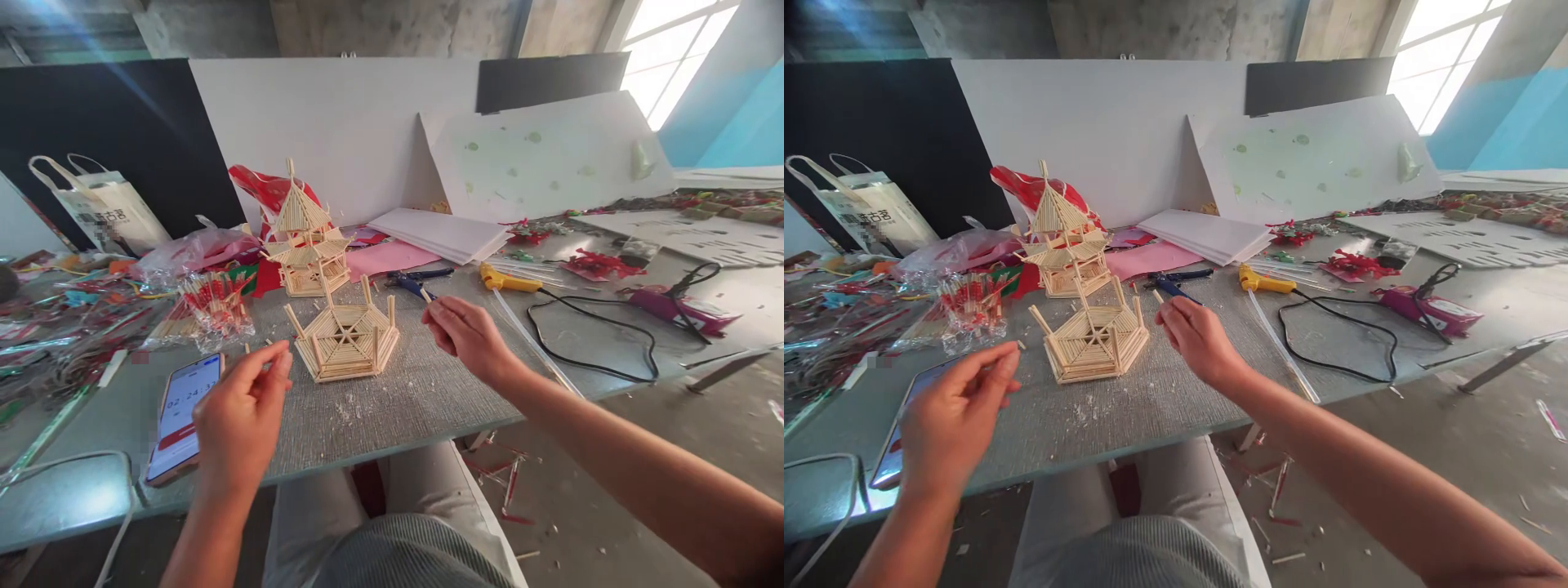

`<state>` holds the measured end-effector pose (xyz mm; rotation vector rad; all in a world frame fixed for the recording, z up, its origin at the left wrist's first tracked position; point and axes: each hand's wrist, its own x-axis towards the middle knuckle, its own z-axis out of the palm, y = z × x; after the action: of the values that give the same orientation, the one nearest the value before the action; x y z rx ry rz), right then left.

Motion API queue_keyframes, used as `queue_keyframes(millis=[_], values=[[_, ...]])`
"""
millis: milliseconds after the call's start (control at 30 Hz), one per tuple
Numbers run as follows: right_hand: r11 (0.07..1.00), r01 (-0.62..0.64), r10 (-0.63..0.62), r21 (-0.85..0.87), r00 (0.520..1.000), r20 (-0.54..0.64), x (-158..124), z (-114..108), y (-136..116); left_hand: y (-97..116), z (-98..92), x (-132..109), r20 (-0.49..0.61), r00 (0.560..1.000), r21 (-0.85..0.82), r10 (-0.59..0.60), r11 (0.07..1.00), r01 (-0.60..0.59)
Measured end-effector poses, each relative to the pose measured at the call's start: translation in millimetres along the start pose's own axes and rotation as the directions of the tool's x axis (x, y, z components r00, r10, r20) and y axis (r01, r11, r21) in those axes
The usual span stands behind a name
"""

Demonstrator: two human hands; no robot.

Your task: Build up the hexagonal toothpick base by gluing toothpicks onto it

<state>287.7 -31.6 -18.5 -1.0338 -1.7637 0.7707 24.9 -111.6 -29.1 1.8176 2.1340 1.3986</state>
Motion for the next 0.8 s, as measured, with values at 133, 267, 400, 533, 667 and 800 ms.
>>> queue_keyframes(millis=[133,267,400,533,667,800], values=[[0.99,-0.111,0.108,-0.084,0.993,-0.039,44,-17,3,-28,-2.3,1,0.269,0.928,-0.051,-0.256,0.959,0.279],[0.886,-0.463,0.461,0.007,0.884,0.077,88,-12,16,-35,12.3,1,0.406,0.861,-0.111,-0.307,0.918,0.38],[0.823,-0.568,0.561,-0.032,0.801,0.207,107,1,32,-31,23.9,7,0.447,0.83,-0.141,-0.335,0.889,0.435],[0.78,-0.623,0.606,-0.064,0.726,0.324,111,11,40,-28,28.6,12,0.471,0.807,-0.179,-0.355,0.858,0.481],[0.765,-0.64,0.606,-0.068,0.681,0.411,108,17,37,-21,29.0,14,0.479,0.792,-0.195,-0.378,0.834,0.516],[0.763,-0.645,0.586,-0.045,0.661,0.469,100,22,34,-19,27.6,15,0.462,0.795,-0.196,-0.394,0.828,0.525]])
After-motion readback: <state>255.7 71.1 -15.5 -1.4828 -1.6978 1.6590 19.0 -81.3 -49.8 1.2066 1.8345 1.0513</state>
